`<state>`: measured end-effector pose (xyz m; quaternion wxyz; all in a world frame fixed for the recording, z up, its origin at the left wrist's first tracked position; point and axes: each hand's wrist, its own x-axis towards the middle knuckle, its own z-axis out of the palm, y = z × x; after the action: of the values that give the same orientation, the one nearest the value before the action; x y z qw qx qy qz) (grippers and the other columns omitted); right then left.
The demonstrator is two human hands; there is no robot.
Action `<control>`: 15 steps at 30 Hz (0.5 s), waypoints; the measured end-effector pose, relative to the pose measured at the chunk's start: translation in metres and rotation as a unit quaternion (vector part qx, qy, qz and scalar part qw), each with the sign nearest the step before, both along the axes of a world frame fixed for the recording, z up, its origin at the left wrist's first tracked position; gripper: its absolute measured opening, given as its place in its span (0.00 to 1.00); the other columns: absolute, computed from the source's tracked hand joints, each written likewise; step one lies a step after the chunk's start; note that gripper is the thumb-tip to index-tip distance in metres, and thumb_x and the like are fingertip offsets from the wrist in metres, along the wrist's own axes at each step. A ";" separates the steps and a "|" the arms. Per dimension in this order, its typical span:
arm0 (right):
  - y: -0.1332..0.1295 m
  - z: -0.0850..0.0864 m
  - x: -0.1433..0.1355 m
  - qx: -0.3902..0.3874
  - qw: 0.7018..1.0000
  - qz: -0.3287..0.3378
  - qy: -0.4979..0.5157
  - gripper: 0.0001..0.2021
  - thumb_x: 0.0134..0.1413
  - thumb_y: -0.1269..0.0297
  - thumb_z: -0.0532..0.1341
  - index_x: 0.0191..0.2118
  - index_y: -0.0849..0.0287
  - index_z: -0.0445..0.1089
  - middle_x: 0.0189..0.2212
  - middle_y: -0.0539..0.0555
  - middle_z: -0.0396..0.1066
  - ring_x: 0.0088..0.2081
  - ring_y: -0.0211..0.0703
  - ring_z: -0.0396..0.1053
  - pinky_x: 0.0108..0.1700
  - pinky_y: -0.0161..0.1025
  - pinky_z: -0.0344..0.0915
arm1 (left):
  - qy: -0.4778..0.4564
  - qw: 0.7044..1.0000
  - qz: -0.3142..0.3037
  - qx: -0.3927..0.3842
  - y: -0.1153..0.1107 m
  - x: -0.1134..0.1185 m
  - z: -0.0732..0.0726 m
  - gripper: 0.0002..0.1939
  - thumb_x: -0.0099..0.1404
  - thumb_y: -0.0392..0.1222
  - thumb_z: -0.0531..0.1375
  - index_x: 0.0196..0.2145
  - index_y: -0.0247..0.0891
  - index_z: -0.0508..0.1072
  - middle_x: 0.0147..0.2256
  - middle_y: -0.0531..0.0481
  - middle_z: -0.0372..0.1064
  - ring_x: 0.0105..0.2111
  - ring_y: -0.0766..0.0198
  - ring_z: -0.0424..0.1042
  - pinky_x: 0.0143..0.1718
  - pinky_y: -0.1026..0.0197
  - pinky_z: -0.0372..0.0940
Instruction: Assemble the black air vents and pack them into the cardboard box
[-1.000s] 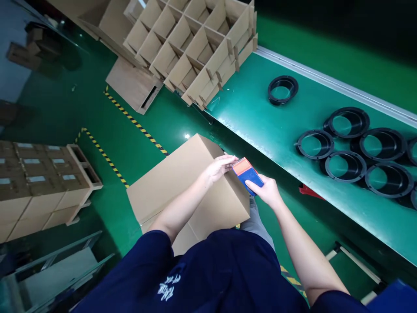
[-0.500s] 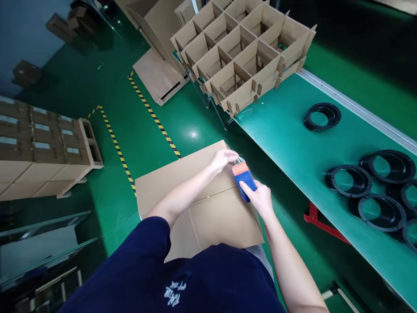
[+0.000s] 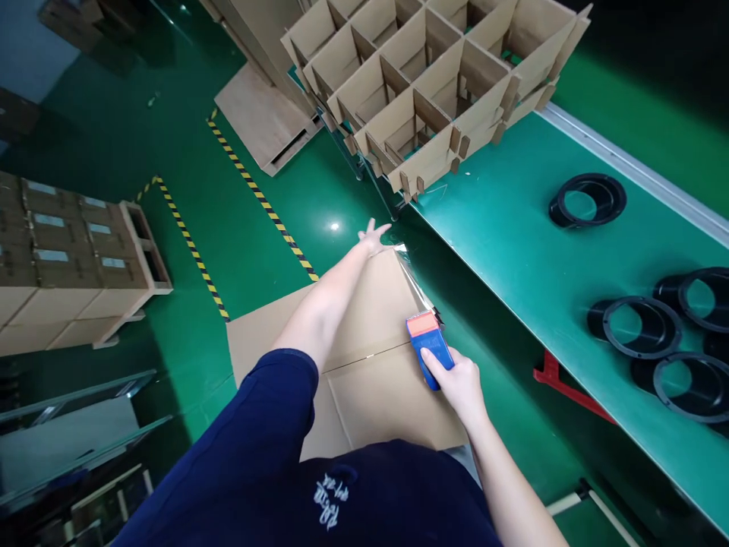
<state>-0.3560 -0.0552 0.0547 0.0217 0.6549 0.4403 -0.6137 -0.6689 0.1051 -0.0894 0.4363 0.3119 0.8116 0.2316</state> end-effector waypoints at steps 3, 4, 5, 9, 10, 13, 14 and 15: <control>0.001 0.001 0.000 0.015 1.000 0.007 -0.004 0.28 0.50 0.33 0.64 0.32 0.58 0.75 0.25 0.55 0.76 0.31 0.54 0.75 0.35 0.43 0.68 | 0.069 0.997 -0.033 -0.003 -0.016 0.000 0.007 0.07 0.62 0.41 0.68 0.40 0.40 0.82 0.51 0.41 0.77 0.56 0.48 0.72 0.59 0.48 0.65; 0.000 0.001 0.001 0.023 1.000 0.012 -0.009 0.28 0.50 0.33 0.64 0.33 0.58 0.76 0.25 0.55 0.77 0.31 0.53 0.75 0.35 0.42 0.68 | 0.067 0.996 -0.050 0.010 -0.024 0.001 0.010 0.07 0.66 0.44 0.65 0.37 0.39 0.82 0.46 0.43 0.79 0.52 0.49 0.75 0.56 0.51 0.66; -0.003 0.003 0.004 0.029 0.999 0.018 -0.012 0.28 0.50 0.34 0.64 0.33 0.58 0.77 0.26 0.55 0.77 0.31 0.53 0.75 0.34 0.42 0.67 | 0.058 0.996 -0.065 0.028 -0.034 0.002 0.013 0.11 0.69 0.46 0.62 0.36 0.39 0.83 0.44 0.44 0.81 0.50 0.51 0.77 0.54 0.54 0.67; -0.033 0.012 0.036 0.024 0.999 0.043 -0.015 0.29 0.50 0.34 0.64 0.37 0.59 0.79 0.30 0.56 0.79 0.34 0.55 0.76 0.36 0.41 0.68 | 0.094 0.989 -0.085 0.079 -0.064 0.006 0.020 0.16 0.72 0.50 0.59 0.41 0.39 0.84 0.45 0.46 0.81 0.49 0.52 0.77 0.51 0.58 0.67; -0.047 0.016 0.051 0.022 0.998 0.044 -0.024 0.29 0.50 0.34 0.64 0.37 0.60 0.79 0.30 0.56 0.79 0.35 0.55 0.77 0.36 0.41 0.68 | 0.109 0.988 -0.082 0.076 -0.066 0.005 0.020 0.16 0.72 0.50 0.59 0.42 0.39 0.84 0.46 0.46 0.81 0.50 0.52 0.77 0.51 0.58 0.67; -0.103 0.031 0.108 0.001 0.997 0.042 -0.070 0.31 0.48 0.34 0.64 0.39 0.61 0.80 0.32 0.56 0.80 0.34 0.54 0.76 0.36 0.41 0.68 | 0.134 0.985 -0.082 0.065 -0.063 0.002 0.016 0.17 0.72 0.51 0.59 0.44 0.38 0.83 0.47 0.47 0.81 0.50 0.54 0.77 0.51 0.59 0.66; -0.124 0.038 0.130 -0.015 0.995 0.038 -0.086 0.32 0.47 0.33 0.63 0.39 0.61 0.80 0.31 0.55 0.79 0.32 0.53 0.76 0.34 0.41 0.67 | 0.142 0.984 -0.083 0.063 -0.059 0.001 0.014 0.17 0.73 0.51 0.59 0.45 0.37 0.82 0.47 0.47 0.81 0.50 0.56 0.76 0.52 0.59 0.66; -0.146 0.045 0.149 -0.032 0.994 0.032 -0.101 0.32 0.47 0.33 0.63 0.39 0.62 0.80 0.30 0.55 0.79 0.31 0.53 0.75 0.33 0.41 0.67 | 0.148 0.983 -0.086 0.062 -0.056 0.001 0.013 0.17 0.73 0.50 0.58 0.45 0.35 0.81 0.47 0.48 0.80 0.49 0.57 0.75 0.53 0.59 0.65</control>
<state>-0.2066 -0.2011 0.0994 0.1065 0.6983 0.4370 -0.5568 -0.6682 0.0494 -0.0761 0.3091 0.4378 0.8215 0.1948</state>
